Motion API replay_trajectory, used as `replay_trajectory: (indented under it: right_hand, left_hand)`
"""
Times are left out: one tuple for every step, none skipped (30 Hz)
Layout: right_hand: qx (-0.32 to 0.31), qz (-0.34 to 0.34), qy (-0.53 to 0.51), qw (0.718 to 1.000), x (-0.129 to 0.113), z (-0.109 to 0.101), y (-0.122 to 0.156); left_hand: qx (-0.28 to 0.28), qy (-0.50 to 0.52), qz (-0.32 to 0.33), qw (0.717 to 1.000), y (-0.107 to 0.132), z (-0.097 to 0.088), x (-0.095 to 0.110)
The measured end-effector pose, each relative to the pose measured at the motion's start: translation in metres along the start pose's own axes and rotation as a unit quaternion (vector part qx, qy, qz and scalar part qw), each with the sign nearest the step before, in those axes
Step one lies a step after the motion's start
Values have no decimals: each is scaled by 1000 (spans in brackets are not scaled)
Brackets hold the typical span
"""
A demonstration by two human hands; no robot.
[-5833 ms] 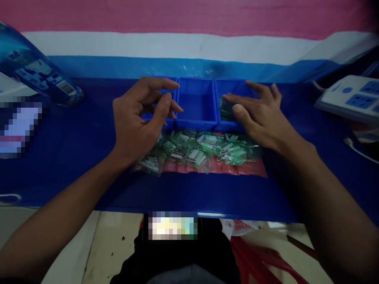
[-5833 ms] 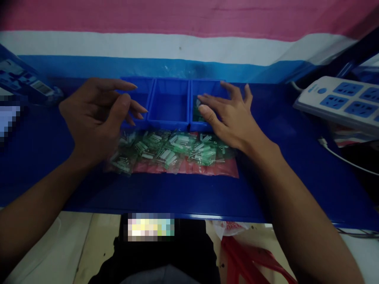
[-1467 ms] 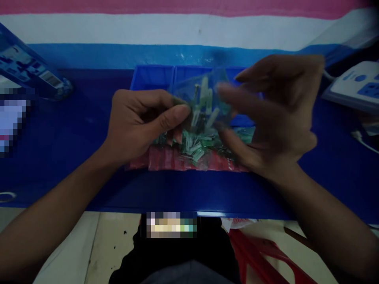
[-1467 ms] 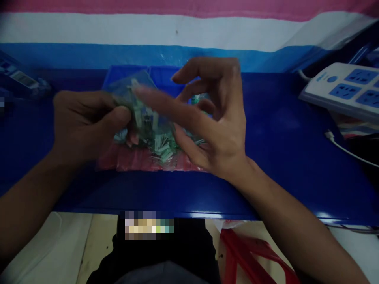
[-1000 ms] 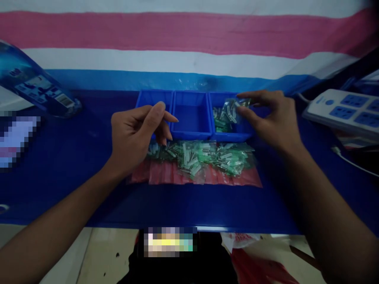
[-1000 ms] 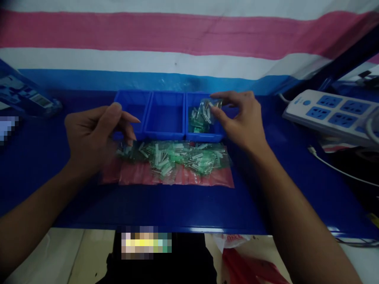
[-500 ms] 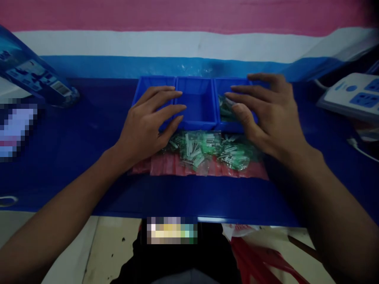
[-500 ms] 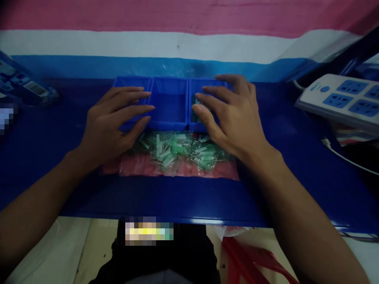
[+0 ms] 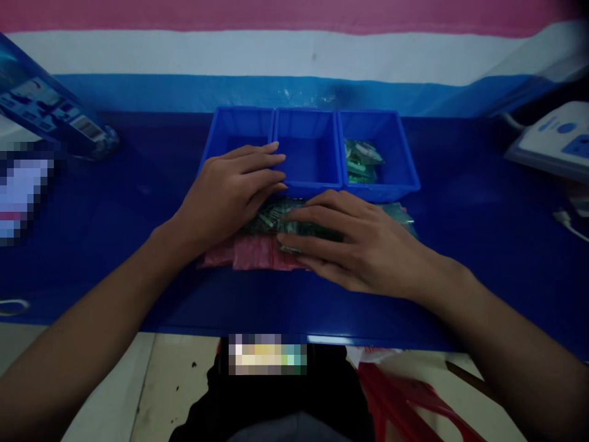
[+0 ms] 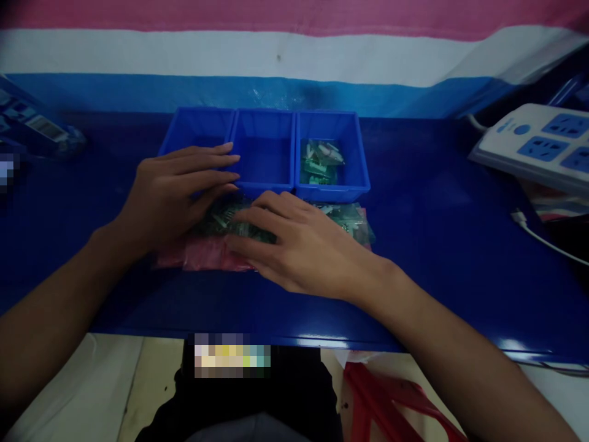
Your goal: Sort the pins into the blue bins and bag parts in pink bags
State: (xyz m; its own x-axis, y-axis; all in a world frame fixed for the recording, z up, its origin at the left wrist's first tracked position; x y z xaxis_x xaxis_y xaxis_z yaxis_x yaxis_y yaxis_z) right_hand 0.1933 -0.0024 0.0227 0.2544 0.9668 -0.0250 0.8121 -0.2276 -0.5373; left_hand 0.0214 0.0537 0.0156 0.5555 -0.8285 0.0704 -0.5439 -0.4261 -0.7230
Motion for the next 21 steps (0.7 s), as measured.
replay_trajectory:
  right_hand:
    - [1, 6, 2, 1000, 1, 0, 0]
    - [4, 11, 2, 1000, 1, 0, -1]
    - [6, 16, 2, 1000, 1, 1, -1]
    - [11, 19, 0, 1000, 1, 1, -2]
    - [14, 23, -4, 1000, 0, 2, -2]
    - [17, 26, -8, 999, 0, 2, -2]
    - [20, 27, -11, 999, -1, 2, -3]
    - [23, 27, -10, 999, -2, 1, -3]
    - [26, 25, -9, 999, -4, 0, -2]
    - [33, 23, -8, 999, -5, -1, -2]
    - [45, 22, -7, 999, -6, -5, -2]
    - [62, 22, -5, 998, -7, -9, -2]
    - [83, 32, -3, 996, -7, -14, -2]
    - [110, 55, -2, 992, -5, -19, -2]
    - [141, 93, -7, 986, -1, -25, -1]
    - [177, 141, -25, 974, 5, -31, 0]
    - [217, 196, -57, 955, 12, -37, 3]
    - [257, 248, -98, 929, 19, -40, 7]
    - [293, 289, -144, 900, 26, -42, 11]
    - [319, 315, -188, 874, 31, -42, 13]
    - [331, 328, -224, 856, 35, -40, 14]
  left_hand:
    - [6, -6, 12, 1000, -1, -1, 2]
    - [11, -12, 24, 1000, -2, -2, 4]
    - [13, -17, 34, 999, -2, -2, 6]
    - [12, -20, 42, 999, -3, -3, 8]
    - [9, -26, 38, 999, -4, -3, 9]
    - [4, -31, 27, 999, -5, -3, 9]
    - [1, -34, 15, 999, -6, -4, 10]
    - [-2, -38, -3, 999, -6, -5, 11]
    - [-4, -41, -21, 999, -7, -7, 12]
    - [-1, -44, -36, 998, -7, -9, 13]
    - [4, -49, -47, 998, -8, -12, 14]
    - [10, -54, -52, 997, -8, -15, 16]
    - [21, -61, -51, 997, -9, -17, 18]
    - [38, -65, -42, 996, -10, -20, 21]
    - [60, -64, -23, 996, -11, -24, 25]
    - [82, -59, -1, 995, -12, -27, 30]
    - [101, -50, 16, 993, -12, -29, 34]
    - [114, -40, 28, 992, -12, -30, 38]
    - [122, -28, 33, 992, -12, -31, 41]
    - [119, -15, 23, 993, -12, -30, 42]
    - [112, -1, 6, 994, -12, -30, 42]
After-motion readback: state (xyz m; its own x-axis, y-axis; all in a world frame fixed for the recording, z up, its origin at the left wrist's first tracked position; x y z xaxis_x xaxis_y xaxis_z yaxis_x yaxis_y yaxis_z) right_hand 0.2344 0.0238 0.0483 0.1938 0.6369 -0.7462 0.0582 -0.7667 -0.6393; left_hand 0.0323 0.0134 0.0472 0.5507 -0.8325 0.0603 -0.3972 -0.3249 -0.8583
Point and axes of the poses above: each hand's wrist, its own y-axis away from the middle knuckle, its own z-axis out of the palm, x = y × z, the point moved 7 cm from there along -y, towards the middle knuckle, and after that the axes turned 5 degrees about x, right-handed, at the moved point
